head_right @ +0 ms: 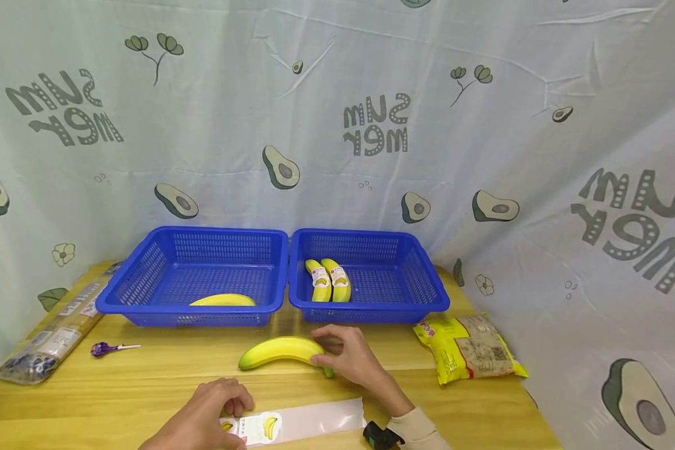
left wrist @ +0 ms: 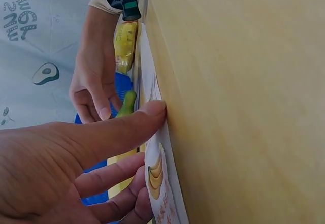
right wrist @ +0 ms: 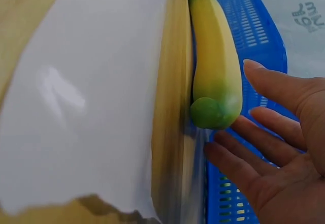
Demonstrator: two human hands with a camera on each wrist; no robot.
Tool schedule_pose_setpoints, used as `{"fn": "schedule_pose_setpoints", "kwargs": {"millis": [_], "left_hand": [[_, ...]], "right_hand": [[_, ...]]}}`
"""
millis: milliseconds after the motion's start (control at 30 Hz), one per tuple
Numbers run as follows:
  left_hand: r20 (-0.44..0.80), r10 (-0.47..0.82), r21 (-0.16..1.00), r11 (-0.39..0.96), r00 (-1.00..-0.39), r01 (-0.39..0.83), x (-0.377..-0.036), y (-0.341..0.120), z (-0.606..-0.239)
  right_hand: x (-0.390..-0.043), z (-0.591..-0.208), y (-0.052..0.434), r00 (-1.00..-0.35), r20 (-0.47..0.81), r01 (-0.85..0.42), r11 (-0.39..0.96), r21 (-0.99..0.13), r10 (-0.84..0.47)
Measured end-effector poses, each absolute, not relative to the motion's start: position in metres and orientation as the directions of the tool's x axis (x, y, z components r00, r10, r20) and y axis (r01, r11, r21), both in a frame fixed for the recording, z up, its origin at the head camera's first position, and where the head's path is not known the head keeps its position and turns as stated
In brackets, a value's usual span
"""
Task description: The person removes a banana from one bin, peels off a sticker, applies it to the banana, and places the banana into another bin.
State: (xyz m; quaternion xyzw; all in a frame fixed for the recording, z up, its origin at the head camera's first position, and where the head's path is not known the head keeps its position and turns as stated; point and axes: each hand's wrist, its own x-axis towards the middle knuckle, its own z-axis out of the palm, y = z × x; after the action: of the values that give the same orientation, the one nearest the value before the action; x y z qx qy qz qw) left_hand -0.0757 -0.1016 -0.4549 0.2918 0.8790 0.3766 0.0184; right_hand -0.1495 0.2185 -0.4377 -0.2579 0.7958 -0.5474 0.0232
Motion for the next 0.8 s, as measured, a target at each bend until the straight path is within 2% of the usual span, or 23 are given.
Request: {"fn": "schedule_pose_setpoints", "kwargs": {"millis": [333,500,667,800], "left_hand": [[0.102,0.564,0.710,0.535,-0.819,0.457,-0.073,-0.102,-0.447],[0.114,0.580,0.700,0.529,-0.807,0.479,-0.077,-0.099,-0.445],[0.116,0.634,0.772,0.427,-0.765,0.471,-0.084,-0.098,-0.444],[0.109,0.663,0.850,0.325,-0.741,0.415,-0.090,-0.098,-0.440]], "right_hand": [[-0.148,-0.430,0.220,-0.846,0.280,-0.459,0.350,-0.817,-0.454],[-0.147,-0.422,0.219,-0.829,0.302,-0.491,0.357,-0.794,-0.470],[-0.147,-0.414,0.214,-0.804,0.324,-0.533,0.363,-0.764,-0.499],[-0.146,-0.409,0.210,-0.786,0.322,-0.550,0.360,-0.754,-0.528]]}}
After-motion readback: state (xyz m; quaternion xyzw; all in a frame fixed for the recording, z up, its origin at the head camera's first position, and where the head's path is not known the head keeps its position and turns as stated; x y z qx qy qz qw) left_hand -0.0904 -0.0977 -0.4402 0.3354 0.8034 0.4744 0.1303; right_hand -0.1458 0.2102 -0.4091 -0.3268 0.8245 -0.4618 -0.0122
